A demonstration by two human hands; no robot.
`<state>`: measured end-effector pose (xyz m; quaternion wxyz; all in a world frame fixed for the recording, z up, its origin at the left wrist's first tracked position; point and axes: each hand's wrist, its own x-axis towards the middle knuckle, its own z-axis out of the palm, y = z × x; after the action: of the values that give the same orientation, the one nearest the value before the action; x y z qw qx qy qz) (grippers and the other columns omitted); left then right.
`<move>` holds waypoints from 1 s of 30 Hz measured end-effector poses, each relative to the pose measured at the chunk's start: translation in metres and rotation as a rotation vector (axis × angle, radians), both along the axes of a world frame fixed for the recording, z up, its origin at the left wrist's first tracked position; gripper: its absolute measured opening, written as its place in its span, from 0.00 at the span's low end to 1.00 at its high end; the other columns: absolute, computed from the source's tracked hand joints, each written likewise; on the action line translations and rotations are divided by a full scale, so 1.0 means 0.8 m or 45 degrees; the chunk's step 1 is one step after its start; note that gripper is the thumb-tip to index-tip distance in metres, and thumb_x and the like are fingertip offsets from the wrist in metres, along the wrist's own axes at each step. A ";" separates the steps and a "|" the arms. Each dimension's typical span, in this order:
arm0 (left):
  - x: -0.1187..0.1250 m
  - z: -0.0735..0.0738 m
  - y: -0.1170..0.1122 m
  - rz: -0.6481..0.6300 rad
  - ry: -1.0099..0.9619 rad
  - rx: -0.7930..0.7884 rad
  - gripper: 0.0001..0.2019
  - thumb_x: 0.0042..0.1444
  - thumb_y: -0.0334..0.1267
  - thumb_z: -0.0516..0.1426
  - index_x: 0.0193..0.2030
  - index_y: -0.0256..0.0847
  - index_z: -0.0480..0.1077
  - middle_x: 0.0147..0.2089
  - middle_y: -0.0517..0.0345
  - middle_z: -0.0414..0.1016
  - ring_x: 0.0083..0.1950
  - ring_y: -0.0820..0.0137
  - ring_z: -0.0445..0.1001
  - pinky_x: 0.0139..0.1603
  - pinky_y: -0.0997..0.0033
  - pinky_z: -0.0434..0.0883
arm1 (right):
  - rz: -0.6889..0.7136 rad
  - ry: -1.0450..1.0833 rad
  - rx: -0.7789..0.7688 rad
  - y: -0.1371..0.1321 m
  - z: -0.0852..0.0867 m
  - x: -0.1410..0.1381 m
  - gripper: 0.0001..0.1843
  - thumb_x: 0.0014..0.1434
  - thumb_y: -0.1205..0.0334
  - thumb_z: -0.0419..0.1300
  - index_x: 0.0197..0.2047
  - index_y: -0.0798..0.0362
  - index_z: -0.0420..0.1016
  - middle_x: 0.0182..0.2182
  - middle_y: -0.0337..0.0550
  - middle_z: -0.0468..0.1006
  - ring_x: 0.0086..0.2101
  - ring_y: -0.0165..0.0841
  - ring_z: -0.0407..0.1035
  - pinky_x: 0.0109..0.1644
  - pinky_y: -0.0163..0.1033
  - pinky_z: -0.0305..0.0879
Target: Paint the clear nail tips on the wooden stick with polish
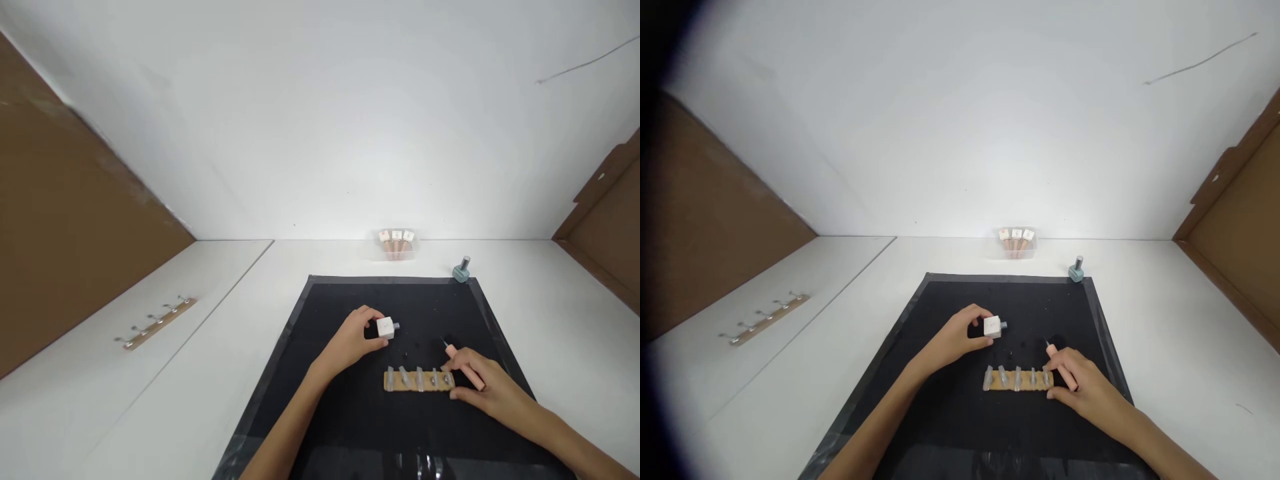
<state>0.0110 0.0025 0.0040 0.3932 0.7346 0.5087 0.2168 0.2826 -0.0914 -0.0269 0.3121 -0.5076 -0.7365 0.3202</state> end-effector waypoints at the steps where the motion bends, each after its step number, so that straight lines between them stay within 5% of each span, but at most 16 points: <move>1: 0.002 -0.001 0.000 -0.008 -0.005 -0.004 0.11 0.45 0.36 0.61 0.38 0.40 0.72 0.40 0.56 0.73 0.41 0.64 0.69 0.43 0.67 0.65 | 0.030 -0.003 0.000 0.003 0.005 0.003 0.12 0.52 0.63 0.67 0.40 0.46 0.74 0.39 0.43 0.82 0.42 0.43 0.78 0.47 0.48 0.74; 4: 0.005 0.002 0.002 0.029 -0.141 -0.097 0.11 0.46 0.36 0.62 0.38 0.39 0.72 0.36 0.56 0.75 0.39 0.65 0.70 0.41 0.67 0.65 | 0.083 -0.003 -0.017 0.015 0.027 0.016 0.12 0.55 0.59 0.65 0.45 0.46 0.75 0.44 0.46 0.81 0.51 0.46 0.74 0.52 0.51 0.71; 6: 0.006 0.007 0.003 0.050 -0.372 -0.238 0.13 0.45 0.37 0.63 0.38 0.38 0.72 0.36 0.57 0.75 0.38 0.67 0.71 0.41 0.68 0.66 | -0.008 0.073 0.001 0.025 0.046 0.021 0.08 0.60 0.55 0.60 0.40 0.47 0.77 0.39 0.46 0.83 0.50 0.44 0.74 0.53 0.50 0.71; 8: 0.007 0.013 0.002 0.067 -0.645 -0.378 0.15 0.43 0.38 0.65 0.39 0.37 0.72 0.36 0.57 0.75 0.38 0.68 0.72 0.42 0.68 0.67 | -0.127 0.237 0.105 0.033 0.065 0.017 0.13 0.62 0.51 0.57 0.37 0.48 0.79 0.29 0.43 0.83 0.32 0.38 0.79 0.42 0.45 0.76; 10: 0.008 0.017 -0.002 0.082 -0.884 -0.484 0.18 0.42 0.42 0.67 0.40 0.37 0.74 0.35 0.56 0.76 0.36 0.69 0.72 0.41 0.69 0.67 | -0.287 0.420 0.273 0.036 0.081 0.004 0.17 0.61 0.47 0.57 0.31 0.49 0.80 0.34 0.45 0.83 0.16 0.27 0.70 0.27 0.40 0.75; 13: 0.010 0.020 -0.012 0.053 -1.158 -0.617 0.24 0.40 0.47 0.69 0.43 0.37 0.76 0.35 0.54 0.78 0.34 0.70 0.73 0.39 0.70 0.67 | -0.431 0.523 0.452 0.029 0.100 -0.029 0.17 0.59 0.47 0.60 0.25 0.48 0.78 0.26 0.44 0.82 0.32 0.39 0.78 0.25 0.37 0.72; 15: 0.011 0.019 -0.018 0.024 -1.273 -0.693 0.26 0.40 0.48 0.69 0.45 0.37 0.77 0.36 0.51 0.79 0.36 0.68 0.74 0.41 0.69 0.68 | -0.395 0.518 0.596 0.019 0.109 -0.051 0.14 0.62 0.51 0.58 0.28 0.46 0.77 0.27 0.43 0.82 0.33 0.38 0.77 0.25 0.37 0.70; 18: 0.013 0.017 -0.022 0.020 -1.345 -0.754 0.27 0.39 0.46 0.70 0.47 0.38 0.78 0.38 0.49 0.80 0.38 0.66 0.75 0.44 0.67 0.68 | -0.237 0.430 0.747 0.007 0.115 -0.073 0.06 0.64 0.61 0.57 0.37 0.45 0.76 0.30 0.41 0.80 0.29 0.33 0.74 0.29 0.37 0.71; 23: 0.018 0.020 -0.023 0.033 -1.374 -0.799 0.26 0.37 0.44 0.71 0.46 0.41 0.79 0.38 0.52 0.80 0.38 0.69 0.75 0.43 0.70 0.69 | -0.115 0.302 0.702 0.006 0.111 -0.079 0.07 0.61 0.68 0.56 0.40 0.48 0.71 0.27 0.39 0.75 0.27 0.33 0.68 0.27 0.35 0.68; 30: 0.018 0.019 -0.024 0.014 -1.344 -0.792 0.26 0.37 0.45 0.71 0.46 0.41 0.78 0.38 0.51 0.80 0.38 0.69 0.75 0.44 0.69 0.68 | -0.100 0.216 0.674 0.009 0.110 -0.080 0.05 0.61 0.68 0.55 0.39 0.49 0.70 0.26 0.39 0.74 0.26 0.32 0.68 0.25 0.35 0.65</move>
<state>0.0252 -0.0166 0.0194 0.7871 0.3762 0.2884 0.3947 0.2186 -0.0846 0.0613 0.5065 -0.4080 -0.7455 0.1456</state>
